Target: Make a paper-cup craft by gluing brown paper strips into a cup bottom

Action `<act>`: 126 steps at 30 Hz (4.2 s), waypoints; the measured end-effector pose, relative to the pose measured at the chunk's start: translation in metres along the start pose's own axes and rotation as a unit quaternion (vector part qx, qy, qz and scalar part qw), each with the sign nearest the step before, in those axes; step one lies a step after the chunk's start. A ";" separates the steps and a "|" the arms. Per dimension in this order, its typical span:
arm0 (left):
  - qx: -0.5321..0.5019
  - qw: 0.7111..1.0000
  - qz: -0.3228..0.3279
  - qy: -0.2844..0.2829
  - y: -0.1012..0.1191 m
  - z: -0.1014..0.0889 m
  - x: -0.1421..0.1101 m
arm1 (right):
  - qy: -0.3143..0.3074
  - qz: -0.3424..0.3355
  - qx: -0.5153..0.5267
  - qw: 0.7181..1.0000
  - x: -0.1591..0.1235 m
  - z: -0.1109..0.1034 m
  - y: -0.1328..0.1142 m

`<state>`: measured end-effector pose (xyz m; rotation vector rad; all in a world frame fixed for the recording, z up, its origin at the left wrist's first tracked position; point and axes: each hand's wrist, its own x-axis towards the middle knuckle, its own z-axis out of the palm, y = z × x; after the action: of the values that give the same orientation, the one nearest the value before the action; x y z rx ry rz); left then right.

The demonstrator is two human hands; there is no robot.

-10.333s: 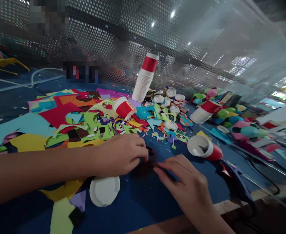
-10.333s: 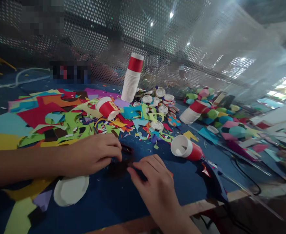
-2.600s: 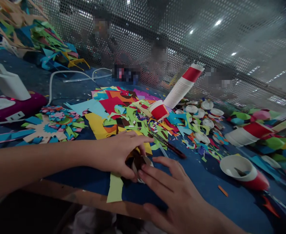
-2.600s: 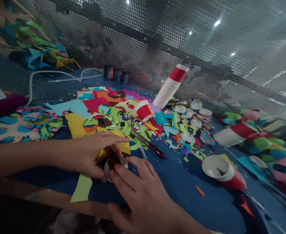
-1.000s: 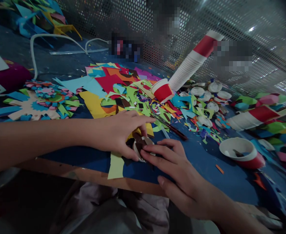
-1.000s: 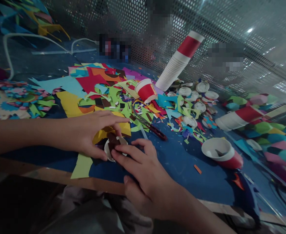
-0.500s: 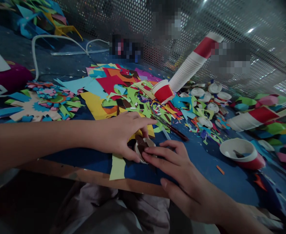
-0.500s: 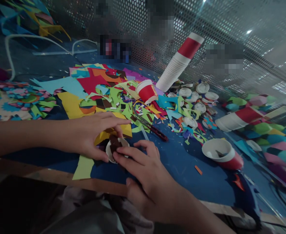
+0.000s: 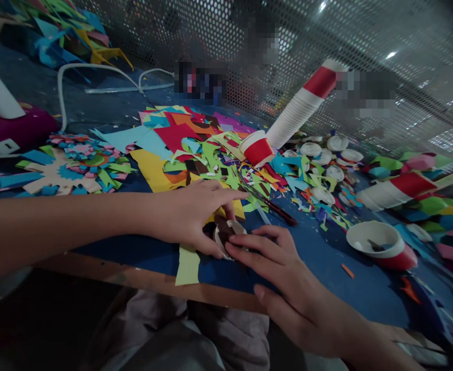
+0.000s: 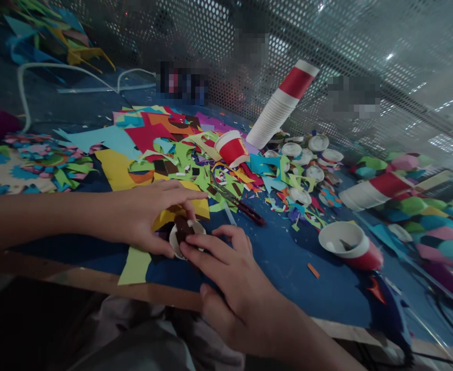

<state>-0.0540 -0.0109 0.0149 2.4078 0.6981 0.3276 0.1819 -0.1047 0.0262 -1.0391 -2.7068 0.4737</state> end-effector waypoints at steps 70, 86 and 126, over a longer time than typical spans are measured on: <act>-0.078 0.992 0.011 0.100 0.006 -0.003 -0.003 | 0.283 0.020 0.056 0.957 0.018 0.020 -0.008; -0.335 0.930 0.027 0.149 0.021 0.006 -0.007 | 0.371 0.198 0.695 0.583 0.037 0.038 -0.025; -0.116 0.964 0.157 0.179 0.017 0.004 -0.014 | 0.505 0.072 0.334 0.792 0.027 0.065 -0.035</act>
<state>-0.0571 -0.0325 0.0211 2.2487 0.3943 0.9416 0.1216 -0.1253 -0.0191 -0.8903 -1.3542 0.5979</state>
